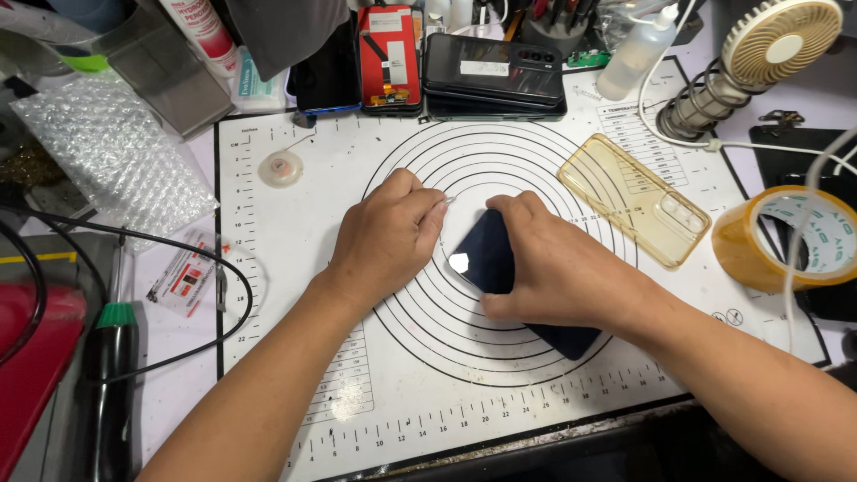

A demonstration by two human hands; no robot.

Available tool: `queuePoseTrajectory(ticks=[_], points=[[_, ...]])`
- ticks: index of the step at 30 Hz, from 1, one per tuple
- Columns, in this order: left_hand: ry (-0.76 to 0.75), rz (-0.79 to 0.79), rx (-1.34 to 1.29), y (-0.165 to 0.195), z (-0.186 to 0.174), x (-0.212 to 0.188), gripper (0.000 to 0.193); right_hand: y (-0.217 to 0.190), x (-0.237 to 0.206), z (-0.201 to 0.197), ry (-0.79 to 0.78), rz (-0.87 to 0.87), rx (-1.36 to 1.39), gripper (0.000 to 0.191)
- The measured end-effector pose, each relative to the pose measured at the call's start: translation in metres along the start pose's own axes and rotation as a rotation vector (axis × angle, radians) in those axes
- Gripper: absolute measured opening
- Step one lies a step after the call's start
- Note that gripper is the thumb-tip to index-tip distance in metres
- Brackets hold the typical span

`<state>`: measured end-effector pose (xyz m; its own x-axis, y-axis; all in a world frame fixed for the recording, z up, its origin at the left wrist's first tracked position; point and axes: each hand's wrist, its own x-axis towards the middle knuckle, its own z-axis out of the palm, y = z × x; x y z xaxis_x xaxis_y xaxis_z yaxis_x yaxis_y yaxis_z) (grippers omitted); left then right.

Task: The person applies liquid from a bottle onto the back of a smartphone, then uses a small blade to pry along the edge of the back cover. They work the blade around the phone's edge, separate the back cover from the body, set the cover aside, and begin manipulating internal components including the battery area inside the opened phone.

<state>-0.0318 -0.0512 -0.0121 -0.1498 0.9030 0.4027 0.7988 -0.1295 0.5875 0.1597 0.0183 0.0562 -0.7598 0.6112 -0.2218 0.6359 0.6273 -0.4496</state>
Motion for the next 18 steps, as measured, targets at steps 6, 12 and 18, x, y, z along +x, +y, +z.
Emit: queuePoseTrajectory(ticks=[6, 12, 18], points=[[0.072, -0.079, -0.294, 0.02, -0.014, -0.012, 0.012, 0.006, -0.011, 0.005, 0.053, 0.113, 0.292, 0.073], [0.073, -0.013, -0.363, 0.059, -0.038, -0.018, 0.012, 0.018, -0.018, 0.008, -0.023, 0.106, 0.843, 0.028], [0.033, 0.04, -0.314, 0.076, -0.059, -0.017, 0.015, 0.022, -0.017, 0.02, -0.068, 0.123, 0.951, 0.031]])
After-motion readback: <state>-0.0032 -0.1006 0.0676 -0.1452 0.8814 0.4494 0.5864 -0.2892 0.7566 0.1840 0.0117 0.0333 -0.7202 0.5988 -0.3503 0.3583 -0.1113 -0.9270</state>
